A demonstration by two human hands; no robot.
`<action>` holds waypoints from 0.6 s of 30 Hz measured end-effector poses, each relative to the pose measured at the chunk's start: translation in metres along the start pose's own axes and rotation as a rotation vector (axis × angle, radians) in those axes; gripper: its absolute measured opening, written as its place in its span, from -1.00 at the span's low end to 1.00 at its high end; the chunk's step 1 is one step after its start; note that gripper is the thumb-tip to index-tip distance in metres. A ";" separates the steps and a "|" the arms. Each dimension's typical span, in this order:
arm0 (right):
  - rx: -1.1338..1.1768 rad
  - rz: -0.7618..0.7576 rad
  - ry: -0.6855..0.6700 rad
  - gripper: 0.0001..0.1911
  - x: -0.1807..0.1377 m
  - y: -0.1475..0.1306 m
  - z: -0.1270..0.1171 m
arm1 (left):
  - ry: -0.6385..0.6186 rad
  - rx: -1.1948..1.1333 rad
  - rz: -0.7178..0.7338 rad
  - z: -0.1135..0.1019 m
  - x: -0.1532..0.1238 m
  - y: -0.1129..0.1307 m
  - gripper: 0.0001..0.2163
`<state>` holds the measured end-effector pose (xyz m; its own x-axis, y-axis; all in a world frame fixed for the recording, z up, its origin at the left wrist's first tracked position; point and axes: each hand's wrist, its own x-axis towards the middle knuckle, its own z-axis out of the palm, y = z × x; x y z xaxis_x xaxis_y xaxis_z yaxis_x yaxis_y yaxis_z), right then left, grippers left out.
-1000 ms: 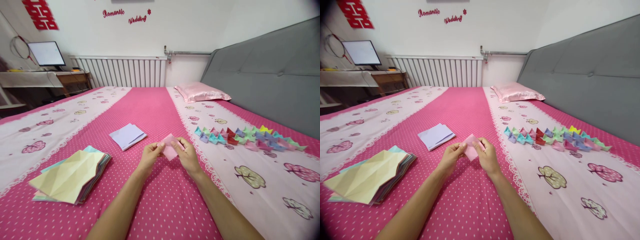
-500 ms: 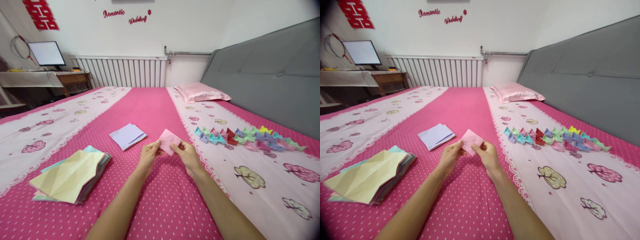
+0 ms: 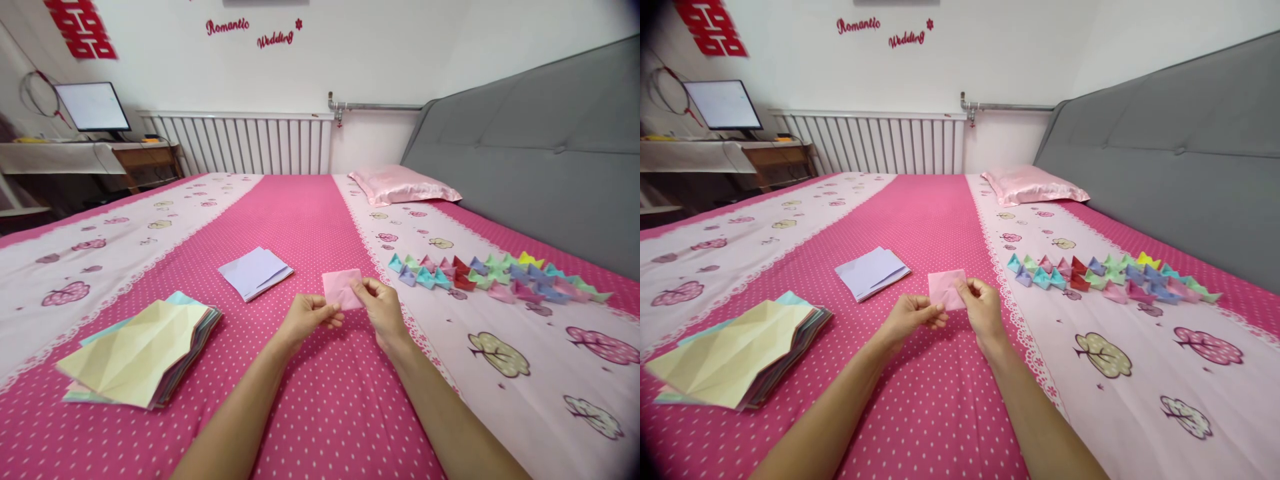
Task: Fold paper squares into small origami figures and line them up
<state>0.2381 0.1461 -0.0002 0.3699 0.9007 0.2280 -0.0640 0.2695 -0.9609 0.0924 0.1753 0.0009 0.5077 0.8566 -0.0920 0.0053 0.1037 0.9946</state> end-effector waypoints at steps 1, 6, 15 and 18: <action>-0.008 -0.013 0.018 -0.72 0.000 0.000 0.000 | -0.016 -0.017 -0.012 0.000 0.000 0.000 -0.71; 0.069 0.023 0.057 -0.78 0.002 -0.001 0.002 | -0.104 -0.063 -0.026 0.002 0.001 -0.001 -0.71; 0.143 -0.036 0.128 -0.79 0.003 -0.002 0.001 | -0.136 -0.008 -0.036 0.003 0.000 -0.002 -0.72; 0.122 -0.076 0.136 -0.81 0.002 -0.002 0.001 | -0.165 0.001 -0.041 0.003 -0.002 0.000 -0.74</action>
<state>0.2378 0.1482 0.0021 0.4988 0.8242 0.2679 -0.1397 0.3816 -0.9137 0.0941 0.1724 0.0010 0.6415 0.7571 -0.1237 0.0296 0.1368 0.9902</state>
